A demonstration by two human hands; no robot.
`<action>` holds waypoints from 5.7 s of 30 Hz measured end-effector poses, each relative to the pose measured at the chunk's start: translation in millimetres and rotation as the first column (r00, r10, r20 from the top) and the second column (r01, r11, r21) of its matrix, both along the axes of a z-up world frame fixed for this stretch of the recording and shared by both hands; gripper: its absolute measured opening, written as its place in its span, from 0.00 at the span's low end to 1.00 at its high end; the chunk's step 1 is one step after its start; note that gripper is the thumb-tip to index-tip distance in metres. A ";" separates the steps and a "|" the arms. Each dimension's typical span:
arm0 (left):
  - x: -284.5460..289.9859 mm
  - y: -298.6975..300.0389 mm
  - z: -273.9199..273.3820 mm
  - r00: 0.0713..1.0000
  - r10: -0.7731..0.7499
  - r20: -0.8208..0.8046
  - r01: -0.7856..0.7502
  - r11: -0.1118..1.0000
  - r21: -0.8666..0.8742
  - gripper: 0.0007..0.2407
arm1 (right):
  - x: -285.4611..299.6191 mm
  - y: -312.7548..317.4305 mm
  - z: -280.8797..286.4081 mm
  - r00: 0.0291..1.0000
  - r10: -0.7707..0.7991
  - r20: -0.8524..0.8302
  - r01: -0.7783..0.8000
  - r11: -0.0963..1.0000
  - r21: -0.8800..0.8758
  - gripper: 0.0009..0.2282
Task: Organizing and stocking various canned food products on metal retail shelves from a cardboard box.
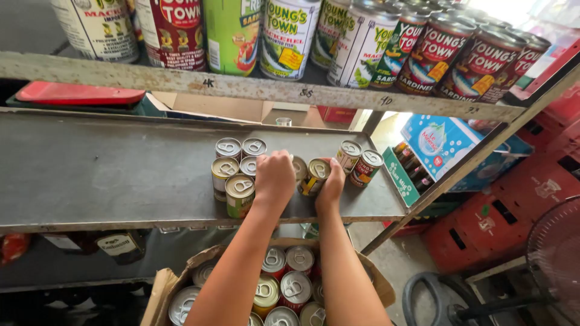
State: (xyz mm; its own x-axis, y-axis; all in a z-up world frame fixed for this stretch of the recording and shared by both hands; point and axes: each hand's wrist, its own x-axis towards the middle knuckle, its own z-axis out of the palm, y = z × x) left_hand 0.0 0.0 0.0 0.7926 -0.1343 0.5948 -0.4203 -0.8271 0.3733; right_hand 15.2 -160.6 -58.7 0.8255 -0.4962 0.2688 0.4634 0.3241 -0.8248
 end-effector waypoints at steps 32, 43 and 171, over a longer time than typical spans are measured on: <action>-36.4 2.0 43.4 0.932 -0.094 -0.351 0.228 0.903 0.365 0.26 | -16.9 -59.8 -1.6 0.734 -0.670 0.110 0.638 0.626 -0.447 0.46; -37.2 3.4 43.4 0.930 -0.129 -0.343 0.242 0.919 0.312 0.23 | 1.4 -84.0 -17.1 0.907 -0.295 -0.302 0.244 0.950 -0.196 0.47; -133.8 48.7 238.2 0.815 -0.168 0.554 0.296 0.943 -0.150 0.29 | -150.2 59.3 322.1 0.691 -0.091 0.717 0.722 0.063 -0.689 0.32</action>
State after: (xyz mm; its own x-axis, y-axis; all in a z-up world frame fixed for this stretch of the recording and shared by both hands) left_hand -133.8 48.7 238.2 0.3102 -0.0889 0.9465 -0.7733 -0.6027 0.1969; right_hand -135.0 -101.3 263.4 0.2168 0.1611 0.9628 0.5399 -0.8415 0.0192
